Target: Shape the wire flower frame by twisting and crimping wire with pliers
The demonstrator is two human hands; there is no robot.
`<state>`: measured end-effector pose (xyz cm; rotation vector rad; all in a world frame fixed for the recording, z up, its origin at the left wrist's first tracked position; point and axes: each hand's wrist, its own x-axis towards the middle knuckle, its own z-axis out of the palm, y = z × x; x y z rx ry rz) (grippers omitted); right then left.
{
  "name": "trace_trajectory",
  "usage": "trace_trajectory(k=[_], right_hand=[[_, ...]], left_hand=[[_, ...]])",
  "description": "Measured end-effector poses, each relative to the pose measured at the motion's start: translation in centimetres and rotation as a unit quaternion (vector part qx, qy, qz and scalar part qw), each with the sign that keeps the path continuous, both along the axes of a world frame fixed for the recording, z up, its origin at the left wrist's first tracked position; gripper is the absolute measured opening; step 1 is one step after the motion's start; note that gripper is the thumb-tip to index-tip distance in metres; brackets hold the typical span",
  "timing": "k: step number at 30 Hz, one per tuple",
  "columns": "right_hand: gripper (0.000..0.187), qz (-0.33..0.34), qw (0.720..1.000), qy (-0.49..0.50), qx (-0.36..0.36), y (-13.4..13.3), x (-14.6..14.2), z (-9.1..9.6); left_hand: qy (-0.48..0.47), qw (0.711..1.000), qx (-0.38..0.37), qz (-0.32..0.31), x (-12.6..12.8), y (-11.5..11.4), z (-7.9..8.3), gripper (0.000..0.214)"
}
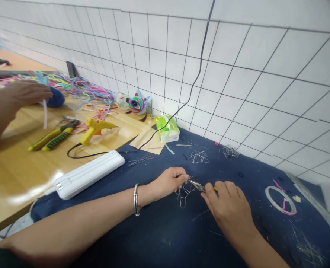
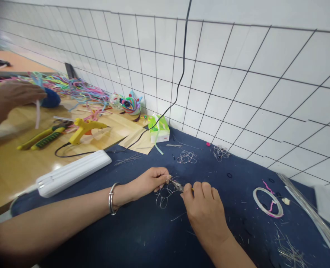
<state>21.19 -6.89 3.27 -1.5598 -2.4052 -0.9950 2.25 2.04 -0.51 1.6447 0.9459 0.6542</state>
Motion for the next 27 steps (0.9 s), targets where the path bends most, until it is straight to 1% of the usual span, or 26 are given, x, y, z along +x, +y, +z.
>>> trace_trajectory(k=[5, 14, 22, 27], right_hand=[[0.019, 0.003, 1.000, 0.001, -0.003, 0.0, 0.0, 0.1], [0.019, 0.013, 1.000, 0.025, -0.004, -0.1, 0.0, -0.1], [0.023, -0.005, 0.999, 0.044, -0.009, 0.0, 0.3, -0.9], [0.024, -0.014, 0.997, 0.079, -0.022, 0.0, 0.6, -1.4]], left_hand=[[0.011, 1.000, 0.008, -0.001, 0.0, 0.1, -0.1, 0.033], [0.031, 0.999, 0.040, 0.010, 0.3, -0.3, 0.2, 0.032], [0.022, 0.999, 0.044, 0.022, 0.5, -0.6, 0.2, 0.029], [0.002, 0.999, 0.035, 0.016, 0.5, -0.8, 0.1, 0.029]])
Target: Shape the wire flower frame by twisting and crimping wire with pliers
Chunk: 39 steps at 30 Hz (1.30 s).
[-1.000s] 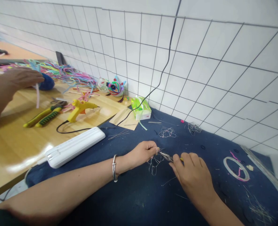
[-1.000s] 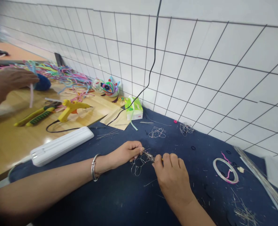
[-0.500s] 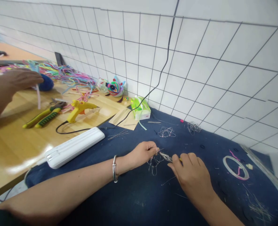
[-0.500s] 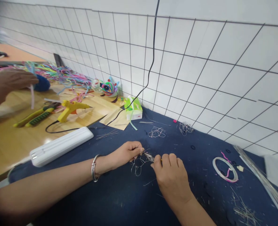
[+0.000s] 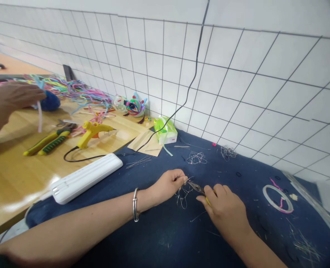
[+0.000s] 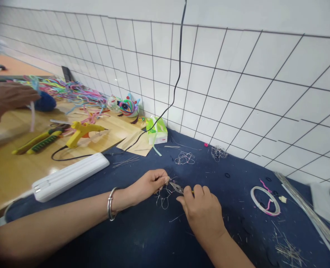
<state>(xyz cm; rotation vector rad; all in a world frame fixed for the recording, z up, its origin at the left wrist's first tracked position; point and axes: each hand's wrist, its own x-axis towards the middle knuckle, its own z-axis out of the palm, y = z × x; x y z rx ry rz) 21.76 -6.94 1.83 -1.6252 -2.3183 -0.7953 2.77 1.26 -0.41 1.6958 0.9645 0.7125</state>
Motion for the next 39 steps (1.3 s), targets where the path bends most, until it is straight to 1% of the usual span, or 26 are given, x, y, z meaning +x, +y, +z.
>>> trace_trajectory(k=[6, 12, 18, 20, 21, 23, 26, 28, 33, 39], right_hand=[[0.024, -0.016, 0.998, 0.059, -0.029, 0.0, 0.2, -0.5], [0.028, -0.019, 0.989, 0.125, -0.071, 0.1, 0.4, -0.8], [0.030, -0.040, 0.966, 0.211, -0.143, 0.1, 0.7, -1.3], [0.030, -0.043, 0.960, 0.230, -0.155, 0.1, 0.7, -1.4], [0.030, -0.041, 0.960, 0.230, -0.152, 0.0, 0.7, -1.5], [0.028, -0.033, 0.971, 0.205, -0.119, -0.1, 0.7, -1.5], [0.026, -0.015, 0.988, 0.146, -0.056, -0.3, 0.6, -1.6], [0.025, -0.004, 0.991, 0.131, -0.038, -0.3, 0.6, -1.6], [0.026, 0.002, 0.991, 0.127, -0.037, -0.2, 0.6, -1.8], [0.026, 0.007, 0.989, 0.134, -0.060, 0.1, 1.0, -1.8]], left_hand=[[-0.016, 1.000, 0.004, 0.004, 0.0, -0.2, 0.4, 0.028], [-0.024, 1.000, -0.004, -0.004, 0.1, -0.3, 0.3, 0.027], [-0.028, 1.000, -0.005, -0.011, -0.1, -0.5, 0.5, 0.027], [-0.036, 0.999, -0.010, -0.013, -0.1, -0.5, 0.5, 0.027], [-0.040, 0.999, -0.015, -0.013, -0.1, -0.6, 0.5, 0.027], [-0.050, 0.998, -0.032, -0.012, 0.0, -0.7, 0.5, 0.027], [-0.077, 0.994, -0.077, -0.007, 0.2, -0.8, 0.5, 0.027], [-0.098, 0.989, -0.109, -0.009, 0.3, -0.8, 0.6, 0.026], [-0.130, 0.978, -0.162, -0.010, 0.3, -0.7, 0.7, 0.023], [-0.148, 0.971, -0.188, -0.020, 0.1, -0.5, 0.3, 0.021]])
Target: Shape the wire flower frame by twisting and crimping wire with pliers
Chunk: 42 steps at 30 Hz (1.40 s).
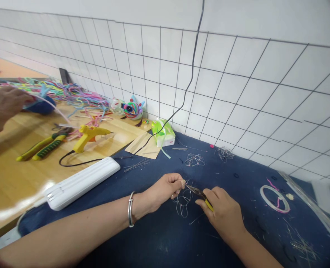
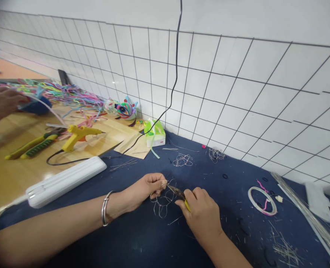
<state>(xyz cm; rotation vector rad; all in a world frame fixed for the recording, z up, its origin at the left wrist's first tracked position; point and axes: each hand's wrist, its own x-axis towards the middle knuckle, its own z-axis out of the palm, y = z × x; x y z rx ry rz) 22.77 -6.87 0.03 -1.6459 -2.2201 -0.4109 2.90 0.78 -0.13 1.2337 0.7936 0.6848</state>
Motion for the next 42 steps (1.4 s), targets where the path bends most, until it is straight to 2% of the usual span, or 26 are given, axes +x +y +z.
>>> trace_trajectory(k=[4, 7, 9, 12, 15, 17, 19, 21, 25, 28, 36, 39, 42], right_hand=[[0.026, 0.011, 0.999, 0.045, -0.028, 0.7, 1.2, -0.2], [0.028, -0.033, 0.984, 0.157, -0.072, 1.3, 1.9, -0.2], [0.027, -0.059, 0.951, 0.262, -0.153, 1.6, 1.8, 0.1], [0.027, -0.042, 0.869, 0.411, -0.273, 1.5, 0.7, 0.8], [0.024, 0.015, 0.800, 0.499, -0.332, 1.0, -0.7, 1.3], [0.020, 0.033, 0.780, 0.524, -0.341, 0.8, -1.4, 1.3], [0.015, 0.038, 0.787, 0.517, -0.335, 0.7, -1.7, 1.2], [0.013, 0.042, 0.806, 0.489, -0.331, 0.7, -1.8, 1.2], [0.014, 0.048, 0.830, 0.446, -0.332, 0.6, -1.7, 1.2], [0.015, 0.045, 0.834, 0.437, -0.335, 0.5, -1.6, 1.2], [0.022, 0.076, 0.808, 0.439, -0.386, 0.7, 0.0, 1.4], [0.026, 0.091, 0.823, 0.402, -0.392, 0.8, 0.6, 1.6], [0.028, 0.091, 0.851, 0.360, -0.371, 0.9, 1.0, 1.8]], left_hand=[[-0.003, 1.000, 0.001, -0.004, -0.3, 0.6, -0.2, 0.022], [-0.012, 0.999, -0.004, -0.038, -0.6, 0.7, 0.0, 0.022], [-0.015, 0.997, -0.007, -0.081, -0.6, 0.5, 0.1, 0.022], [-0.012, 0.991, -0.001, -0.136, -0.5, 0.2, 0.2, 0.023], [-0.018, 0.986, 0.002, -0.163, -0.3, 0.0, 0.1, 0.025], [-0.018, 0.985, 0.002, -0.171, -0.1, 0.0, 0.1, 0.026], [-0.008, 0.985, 0.003, -0.175, 0.0, -0.1, 0.2, 0.027], [0.003, 0.984, 0.003, -0.178, 0.1, -0.1, 0.3, 0.028], [0.013, 0.985, 0.011, -0.172, 0.1, -0.2, 0.3, 0.030], [0.015, 0.983, 0.034, -0.181, 0.0, -0.1, 0.2, 0.030], [0.046, 0.970, 0.098, -0.218, -1.0, 0.4, 1.2, 0.028], [0.041, 0.968, 0.105, -0.225, -1.5, 0.9, 1.6, 0.026], [0.036, 0.967, 0.102, -0.229, -2.0, 1.4, 1.8, 0.024]])
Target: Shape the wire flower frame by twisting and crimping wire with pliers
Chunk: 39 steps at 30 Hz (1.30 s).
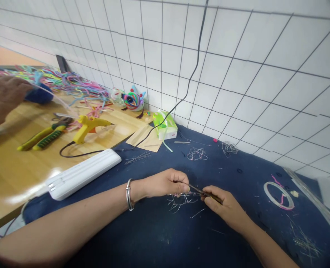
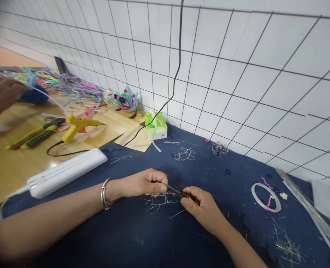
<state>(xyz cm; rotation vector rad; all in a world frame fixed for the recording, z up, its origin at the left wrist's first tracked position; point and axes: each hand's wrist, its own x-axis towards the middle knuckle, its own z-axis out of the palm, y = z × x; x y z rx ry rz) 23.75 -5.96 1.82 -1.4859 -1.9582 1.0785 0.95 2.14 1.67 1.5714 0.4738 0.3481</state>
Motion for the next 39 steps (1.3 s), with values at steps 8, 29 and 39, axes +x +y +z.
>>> trace_trajectory(k=[8, 29, 39], right_hand=[[0.025, 0.023, 0.996, -0.074, 0.053, 0.2, 0.1, 0.4], [0.021, 0.056, 0.991, -0.093, 0.076, 0.1, -0.4, 0.1], [0.019, 0.052, 0.993, -0.090, 0.058, -0.2, -0.6, 0.4]], left_hand=[[0.020, 0.999, 0.023, 0.010, -0.4, 0.7, -0.2, 0.023], [0.033, 0.994, 0.100, 0.004, -0.4, 0.8, -0.1, 0.017], [0.029, 0.992, 0.126, 0.007, -0.4, 0.5, 0.4, 0.017]])
